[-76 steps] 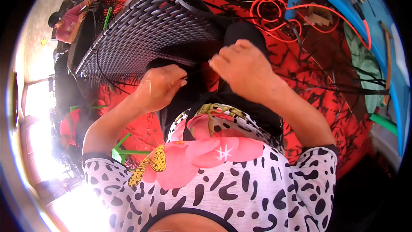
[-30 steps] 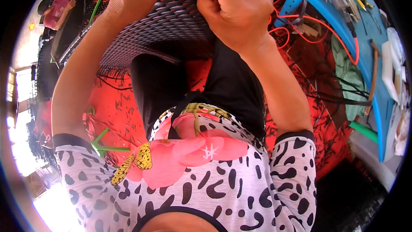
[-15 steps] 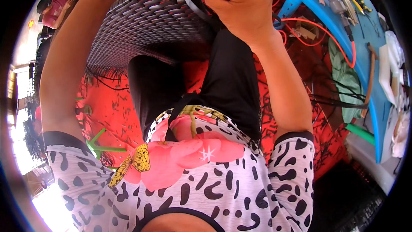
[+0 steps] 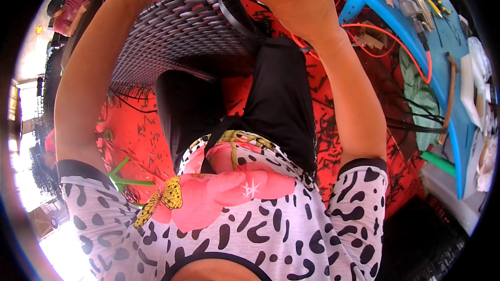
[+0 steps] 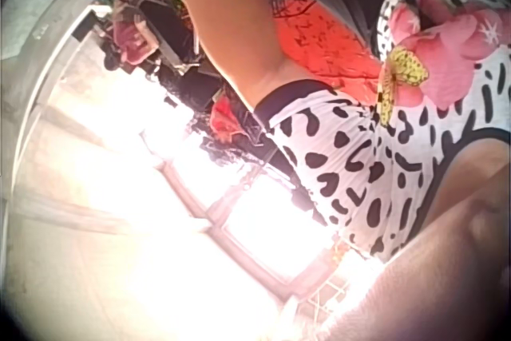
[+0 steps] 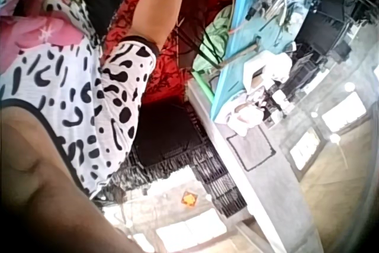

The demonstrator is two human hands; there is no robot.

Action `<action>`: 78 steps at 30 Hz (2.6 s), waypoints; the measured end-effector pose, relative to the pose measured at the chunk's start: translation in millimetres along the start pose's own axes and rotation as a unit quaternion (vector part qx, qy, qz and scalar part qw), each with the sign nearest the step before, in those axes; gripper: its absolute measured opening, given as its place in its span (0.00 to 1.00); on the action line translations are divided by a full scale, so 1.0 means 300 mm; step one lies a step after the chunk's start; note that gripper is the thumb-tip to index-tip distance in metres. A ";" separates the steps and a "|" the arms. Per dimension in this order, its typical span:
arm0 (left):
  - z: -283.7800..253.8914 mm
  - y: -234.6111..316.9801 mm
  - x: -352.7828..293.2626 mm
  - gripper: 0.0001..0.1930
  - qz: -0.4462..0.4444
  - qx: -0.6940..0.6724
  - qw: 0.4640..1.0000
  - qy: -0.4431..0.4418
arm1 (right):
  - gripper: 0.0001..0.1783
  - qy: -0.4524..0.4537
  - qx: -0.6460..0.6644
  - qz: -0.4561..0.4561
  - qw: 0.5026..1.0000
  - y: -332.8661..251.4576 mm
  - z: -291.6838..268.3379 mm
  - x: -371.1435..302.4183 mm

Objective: The person weaves a black synthetic rattan chair seat by threading strips through the frame and securing them by hand.

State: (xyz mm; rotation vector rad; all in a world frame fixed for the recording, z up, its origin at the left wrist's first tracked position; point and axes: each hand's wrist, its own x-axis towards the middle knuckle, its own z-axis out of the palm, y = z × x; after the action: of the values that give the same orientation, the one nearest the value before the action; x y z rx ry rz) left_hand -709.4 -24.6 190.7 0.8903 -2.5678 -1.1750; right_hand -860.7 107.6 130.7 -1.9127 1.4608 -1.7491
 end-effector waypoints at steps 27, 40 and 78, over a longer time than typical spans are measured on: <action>0.001 -0.019 -0.005 0.12 0.011 -0.062 0.998 0.008 | 0.05 0.012 -0.043 -0.145 0.988 0.058 0.014 0.007; 0.004 -0.021 -0.010 0.11 0.003 -0.075 0.997 0.010 | 0.04 -0.063 -0.172 -0.100 0.978 -0.062 0.018 0.042; 0.025 -0.040 0.005 0.11 0.014 -0.110 0.994 0.020 | 0.05 0.148 -0.040 -0.077 0.985 0.036 0.170 -0.086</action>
State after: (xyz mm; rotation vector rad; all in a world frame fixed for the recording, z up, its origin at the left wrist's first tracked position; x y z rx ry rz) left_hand -708.1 -26.8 176.8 0.8174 -2.3535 -1.3828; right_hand -819.7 97.0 90.7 -1.9149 1.5322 -2.1560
